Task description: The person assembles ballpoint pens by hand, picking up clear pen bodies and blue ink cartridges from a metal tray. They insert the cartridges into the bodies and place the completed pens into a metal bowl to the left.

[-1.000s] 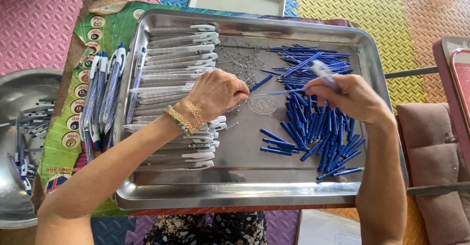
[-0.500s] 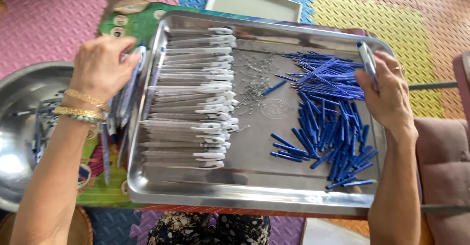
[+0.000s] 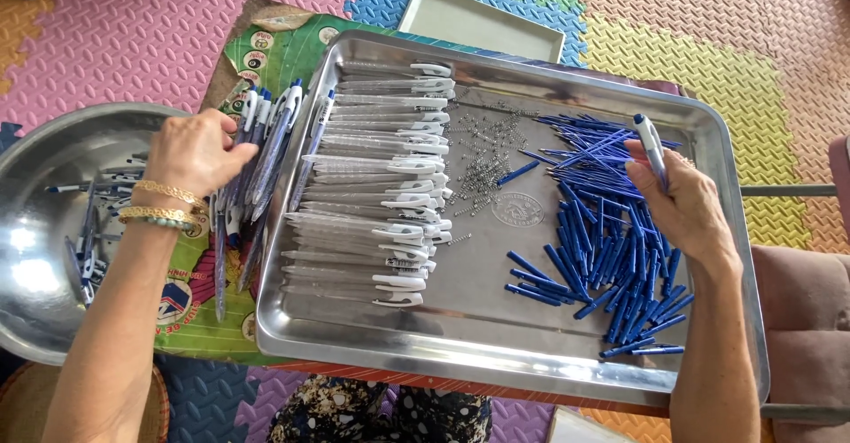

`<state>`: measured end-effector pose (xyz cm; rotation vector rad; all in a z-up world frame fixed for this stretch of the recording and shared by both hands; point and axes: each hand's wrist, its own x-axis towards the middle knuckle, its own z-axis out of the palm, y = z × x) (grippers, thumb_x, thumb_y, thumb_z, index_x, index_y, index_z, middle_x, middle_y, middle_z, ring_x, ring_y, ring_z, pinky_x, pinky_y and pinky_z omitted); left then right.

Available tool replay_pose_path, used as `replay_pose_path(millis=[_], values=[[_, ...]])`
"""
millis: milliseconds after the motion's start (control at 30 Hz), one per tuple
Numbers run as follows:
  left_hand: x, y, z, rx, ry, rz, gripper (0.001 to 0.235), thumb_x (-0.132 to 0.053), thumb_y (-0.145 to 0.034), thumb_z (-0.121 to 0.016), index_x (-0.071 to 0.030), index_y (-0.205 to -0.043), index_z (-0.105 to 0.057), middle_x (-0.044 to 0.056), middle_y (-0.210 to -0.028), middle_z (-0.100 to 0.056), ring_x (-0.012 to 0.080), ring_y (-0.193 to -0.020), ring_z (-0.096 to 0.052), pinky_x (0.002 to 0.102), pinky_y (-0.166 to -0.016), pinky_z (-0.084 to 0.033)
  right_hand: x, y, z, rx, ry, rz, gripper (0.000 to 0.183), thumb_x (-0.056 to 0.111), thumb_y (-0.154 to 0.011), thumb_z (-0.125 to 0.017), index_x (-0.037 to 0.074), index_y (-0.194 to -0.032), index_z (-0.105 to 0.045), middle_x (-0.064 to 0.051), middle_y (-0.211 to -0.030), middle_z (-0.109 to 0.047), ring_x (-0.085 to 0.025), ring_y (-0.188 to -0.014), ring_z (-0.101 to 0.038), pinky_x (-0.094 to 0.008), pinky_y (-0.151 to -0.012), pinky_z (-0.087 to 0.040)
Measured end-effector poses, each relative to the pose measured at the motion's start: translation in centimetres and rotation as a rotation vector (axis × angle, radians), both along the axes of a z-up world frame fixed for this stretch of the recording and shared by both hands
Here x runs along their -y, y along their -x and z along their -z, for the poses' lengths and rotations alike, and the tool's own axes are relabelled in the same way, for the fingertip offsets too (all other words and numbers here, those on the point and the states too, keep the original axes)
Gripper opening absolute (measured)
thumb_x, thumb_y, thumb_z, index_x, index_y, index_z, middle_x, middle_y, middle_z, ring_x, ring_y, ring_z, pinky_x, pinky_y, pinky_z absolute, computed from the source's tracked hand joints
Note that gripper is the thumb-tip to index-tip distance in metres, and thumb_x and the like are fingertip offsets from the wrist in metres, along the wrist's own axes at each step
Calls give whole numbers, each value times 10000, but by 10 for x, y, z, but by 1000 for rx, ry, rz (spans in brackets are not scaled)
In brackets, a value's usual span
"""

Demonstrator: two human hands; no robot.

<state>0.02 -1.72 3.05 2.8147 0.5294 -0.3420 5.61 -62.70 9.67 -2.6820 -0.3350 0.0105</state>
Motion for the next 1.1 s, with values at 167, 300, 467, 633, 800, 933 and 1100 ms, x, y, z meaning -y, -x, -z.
replay_pose_path(millis=[167,300,467,633,800,933,1100], values=[[-2,-4,-15,-85,144,-54,623,-416,-1021,-776,-185,-1581,-630,58,-1312,-825,310,-1080,-789,554,-1109,-598,-12,5,-6,-1,-88,-56,512,388,-1167,-525,61,-1530,-677,-164,-1311,-779,-303,-1071,-756,-442,-820,-595],[-6,3,-31,-35,252,-74,420,-281,-1020,-766,-137,-1414,-746,107,-1252,-827,304,-1098,-763,487,-1001,-620,-19,10,-7,30,-314,-127,571,455,-1192,-422,-14,-1335,-715,-213,-1295,-767,-324,-1208,-761,-439,-962,-633],[28,21,-82,149,807,-196,292,-7,-1036,-716,-21,-1325,-678,143,-1233,-707,297,-1117,-727,458,-1050,-661,-33,23,1,71,-459,35,718,592,-1252,-221,125,-1121,-751,-46,-986,-705,-142,-898,-636,-320,-759,-519],[119,15,-72,167,1394,-34,440,-89,-987,-773,-209,-1404,-704,117,-1106,-752,256,-963,-807,427,-868,-714,-89,35,9,34,-954,162,807,849,-1051,-415,131,-893,-748,-70,-790,-737,-135,-553,-678,-235,-476,-532],[202,1,-45,41,1558,189,442,-112,-911,-852,-108,-1339,-742,111,-1169,-823,219,-992,-828,385,-847,-724,-133,63,-7,-4,-1124,-145,186,97,-925,-860,-21,-1028,-759,-233,-1064,-813,-248,-869,-822,-342,-789,-696],[238,-10,-16,-6,1681,249,522,-80,-871,-906,-87,-1370,-755,103,-1149,-842,191,-969,-839,367,-829,-734,-142,68,-6,47,-1009,-145,196,-10,-902,-886,-37,-1025,-735,-243,-1019,-823,-277,-866,-851,-342,-833,-709],[249,-7,-20,-39,1713,199,511,-100,-843,-937,-62,-1330,-788,127,-1084,-848,218,-925,-850,379,-793,-733,-140,63,8,133,-988,-154,189,-1,-892,-916,-10,-998,-760,-225,-981,-820,-265,-834,-836,-308,-775,-691]])
